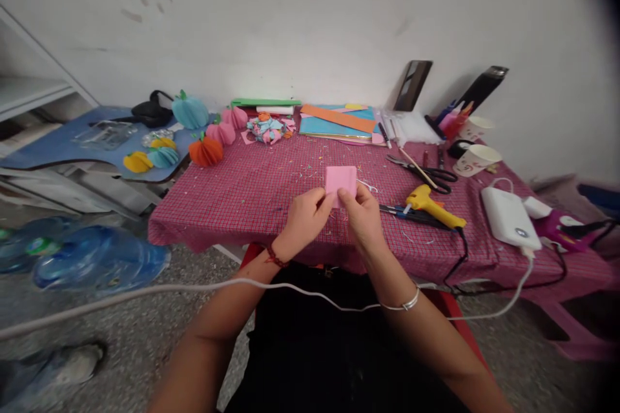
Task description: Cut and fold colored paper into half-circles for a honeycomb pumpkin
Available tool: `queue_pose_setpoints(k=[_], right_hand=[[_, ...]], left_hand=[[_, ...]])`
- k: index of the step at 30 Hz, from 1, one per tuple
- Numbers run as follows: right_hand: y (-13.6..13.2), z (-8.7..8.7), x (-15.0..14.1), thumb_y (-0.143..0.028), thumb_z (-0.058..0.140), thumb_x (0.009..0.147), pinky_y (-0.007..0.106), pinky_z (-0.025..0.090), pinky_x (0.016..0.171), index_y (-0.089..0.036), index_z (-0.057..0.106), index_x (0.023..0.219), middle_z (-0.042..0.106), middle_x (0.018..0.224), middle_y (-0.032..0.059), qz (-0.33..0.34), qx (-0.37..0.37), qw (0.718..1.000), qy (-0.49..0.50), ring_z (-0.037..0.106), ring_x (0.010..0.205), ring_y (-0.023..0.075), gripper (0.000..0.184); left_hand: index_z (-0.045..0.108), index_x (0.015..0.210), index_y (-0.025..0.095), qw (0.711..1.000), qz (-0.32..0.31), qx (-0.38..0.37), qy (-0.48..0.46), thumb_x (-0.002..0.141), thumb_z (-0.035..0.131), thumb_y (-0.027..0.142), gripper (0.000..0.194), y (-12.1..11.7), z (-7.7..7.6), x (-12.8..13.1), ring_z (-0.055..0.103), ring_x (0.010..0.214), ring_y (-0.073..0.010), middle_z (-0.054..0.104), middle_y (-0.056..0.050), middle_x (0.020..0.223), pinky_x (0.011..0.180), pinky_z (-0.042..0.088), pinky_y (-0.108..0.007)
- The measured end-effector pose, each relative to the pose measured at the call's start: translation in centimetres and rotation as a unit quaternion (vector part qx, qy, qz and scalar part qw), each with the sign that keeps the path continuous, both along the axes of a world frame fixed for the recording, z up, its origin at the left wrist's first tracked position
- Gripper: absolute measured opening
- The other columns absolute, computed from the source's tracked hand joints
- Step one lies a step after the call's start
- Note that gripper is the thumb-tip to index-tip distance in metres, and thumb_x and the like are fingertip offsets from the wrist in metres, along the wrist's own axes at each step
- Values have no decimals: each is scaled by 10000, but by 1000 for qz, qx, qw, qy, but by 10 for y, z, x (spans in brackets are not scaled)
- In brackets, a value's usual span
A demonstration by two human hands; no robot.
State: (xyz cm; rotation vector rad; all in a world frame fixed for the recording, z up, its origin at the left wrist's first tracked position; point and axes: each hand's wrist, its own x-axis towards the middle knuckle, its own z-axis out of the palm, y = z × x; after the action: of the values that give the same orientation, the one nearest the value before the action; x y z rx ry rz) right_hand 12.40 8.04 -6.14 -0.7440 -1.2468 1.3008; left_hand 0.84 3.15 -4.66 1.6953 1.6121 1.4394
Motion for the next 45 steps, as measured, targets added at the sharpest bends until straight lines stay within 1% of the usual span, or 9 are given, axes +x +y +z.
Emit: queue_pose_setpoints(k=[5,10,15,21,28,34,38,42,45], right_hand=[[-2,1,-4,-332,659,801,262,424,692,-199,639,896,608,758,-25,9,-17,1000,1,531,711,134,165],[-1,-1,-3,-358,672,793,276,443,680,-188,659,896,658,802,2,34,-28,999,-8,565,707,147,199],[-6,3,-3,-374,677,784,271,440,653,-190,657,902,655,761,-5,18,-15,999,-22,555,672,144,220],[-21,11,-2,-386,675,792,277,435,666,-183,663,942,650,805,7,113,2,991,-72,550,699,147,253],[-25,13,12,-362,668,815,242,366,612,-195,562,662,521,604,-41,100,-10,994,-41,454,593,110,251],[-31,5,4,-392,690,805,267,438,725,-210,661,872,640,739,-18,143,-64,987,36,555,687,130,197],[-33,-2,-1,-369,757,720,309,469,799,-201,698,957,716,872,20,104,-82,990,37,615,783,170,297],[-31,-5,4,-386,733,738,315,481,758,-189,702,957,723,879,32,64,-45,997,-13,624,768,181,296],[-28,-3,10,-379,712,763,292,469,693,-180,694,925,703,820,23,40,-5,998,-44,603,721,166,257]], left_hand=[[378,659,213,999,32,13,35,948,419,300,304,-2,-6,3,325,552,-130,365,42,600,574,193,-310],[361,655,215,1000,2,11,0,951,398,331,320,0,-8,2,334,534,-120,362,49,579,553,215,-292],[338,631,215,998,-29,14,-63,955,396,411,384,-3,2,-3,337,539,-106,324,58,582,522,270,-254],[462,664,190,992,-10,22,-122,878,544,348,278,-4,15,-11,392,579,-107,422,43,616,537,302,-240],[540,767,188,959,42,67,-273,892,559,428,271,-1,6,-2,417,568,-100,469,37,655,510,318,-224],[529,760,185,955,72,98,-269,915,536,434,294,-7,2,15,415,586,-99,464,37,661,537,347,-222],[492,708,192,957,84,98,-261,934,491,467,356,-10,-1,25,399,584,-105,434,36,640,538,333,-233],[475,680,198,942,91,107,-306,949,432,503,409,-7,-7,29,383,568,-106,417,39,622,534,327,-237],[535,734,191,942,42,86,-321,906,526,475,332,-5,-8,30,452,606,-104,501,26,669,564,378,-226]])
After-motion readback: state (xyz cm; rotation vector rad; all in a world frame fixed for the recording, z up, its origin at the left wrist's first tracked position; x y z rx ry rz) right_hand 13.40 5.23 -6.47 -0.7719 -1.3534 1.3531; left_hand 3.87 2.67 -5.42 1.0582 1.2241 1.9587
